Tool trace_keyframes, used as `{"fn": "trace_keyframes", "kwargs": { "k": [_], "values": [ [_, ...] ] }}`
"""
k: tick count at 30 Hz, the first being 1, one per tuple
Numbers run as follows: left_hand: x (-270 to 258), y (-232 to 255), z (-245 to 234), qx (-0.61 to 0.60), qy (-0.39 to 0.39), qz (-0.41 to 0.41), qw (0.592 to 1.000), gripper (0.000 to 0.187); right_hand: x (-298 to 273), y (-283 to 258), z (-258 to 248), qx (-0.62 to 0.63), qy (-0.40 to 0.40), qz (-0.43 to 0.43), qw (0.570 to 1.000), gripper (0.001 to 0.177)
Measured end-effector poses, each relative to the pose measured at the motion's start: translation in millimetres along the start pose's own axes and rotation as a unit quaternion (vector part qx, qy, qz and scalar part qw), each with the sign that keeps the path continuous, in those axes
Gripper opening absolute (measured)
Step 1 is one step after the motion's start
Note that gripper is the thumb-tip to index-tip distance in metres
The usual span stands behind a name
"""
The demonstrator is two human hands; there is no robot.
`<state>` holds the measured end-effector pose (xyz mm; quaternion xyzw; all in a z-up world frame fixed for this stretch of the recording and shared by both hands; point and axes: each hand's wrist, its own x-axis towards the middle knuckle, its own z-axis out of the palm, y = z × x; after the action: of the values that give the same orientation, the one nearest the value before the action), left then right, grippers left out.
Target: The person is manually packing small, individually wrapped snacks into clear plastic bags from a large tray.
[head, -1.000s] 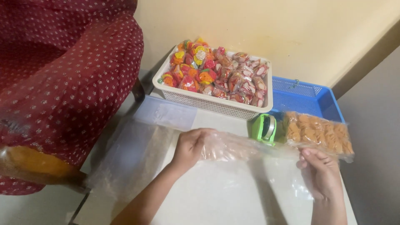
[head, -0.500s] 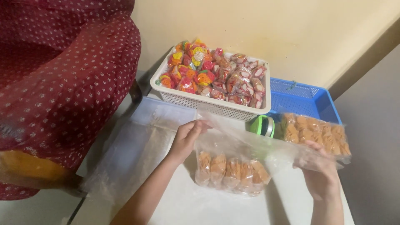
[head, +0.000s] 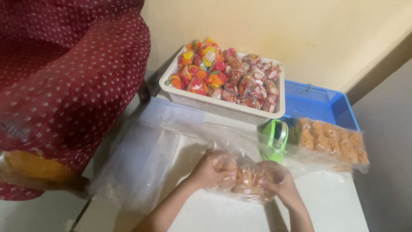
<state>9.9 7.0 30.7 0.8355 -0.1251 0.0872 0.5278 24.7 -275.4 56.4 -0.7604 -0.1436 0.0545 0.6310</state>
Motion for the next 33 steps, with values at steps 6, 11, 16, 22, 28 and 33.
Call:
{"fn": "trace_keyframes", "kwargs": {
  "k": [6,11,16,22,28,33],
  "values": [
    [1.2,8.2,3.0,0.074,-0.026,0.088,0.993,0.008,-7.1,-4.6,18.9,0.021,0.023,0.017,0.999,0.012],
    [2.0,26.6,-0.5,0.127,-0.075,0.035,0.988,0.009,-7.6,-16.3,23.0,-0.024,0.015,0.013,1.000,0.017],
    [-0.6,13.3,1.9,0.096,-0.036,0.097,0.990,0.014,-8.8,-55.3,29.5,-0.079,0.029,0.136,0.987,0.017],
    [1.9,29.9,-3.1,0.107,-0.053,0.107,0.987,0.012,8.2,-13.4,34.2,-0.389,0.015,0.080,0.918,0.043],
    [-2.2,33.9,-8.3,0.107,-0.091,0.055,0.989,0.010,-2.7,-35.6,36.4,-0.284,0.028,0.276,0.918,0.061],
    [2.6,44.5,-32.9,-0.167,-0.032,-0.082,0.982,0.048,-10.0,-39.1,10.4,-0.034,0.048,0.119,0.991,0.051]
  ]
}}
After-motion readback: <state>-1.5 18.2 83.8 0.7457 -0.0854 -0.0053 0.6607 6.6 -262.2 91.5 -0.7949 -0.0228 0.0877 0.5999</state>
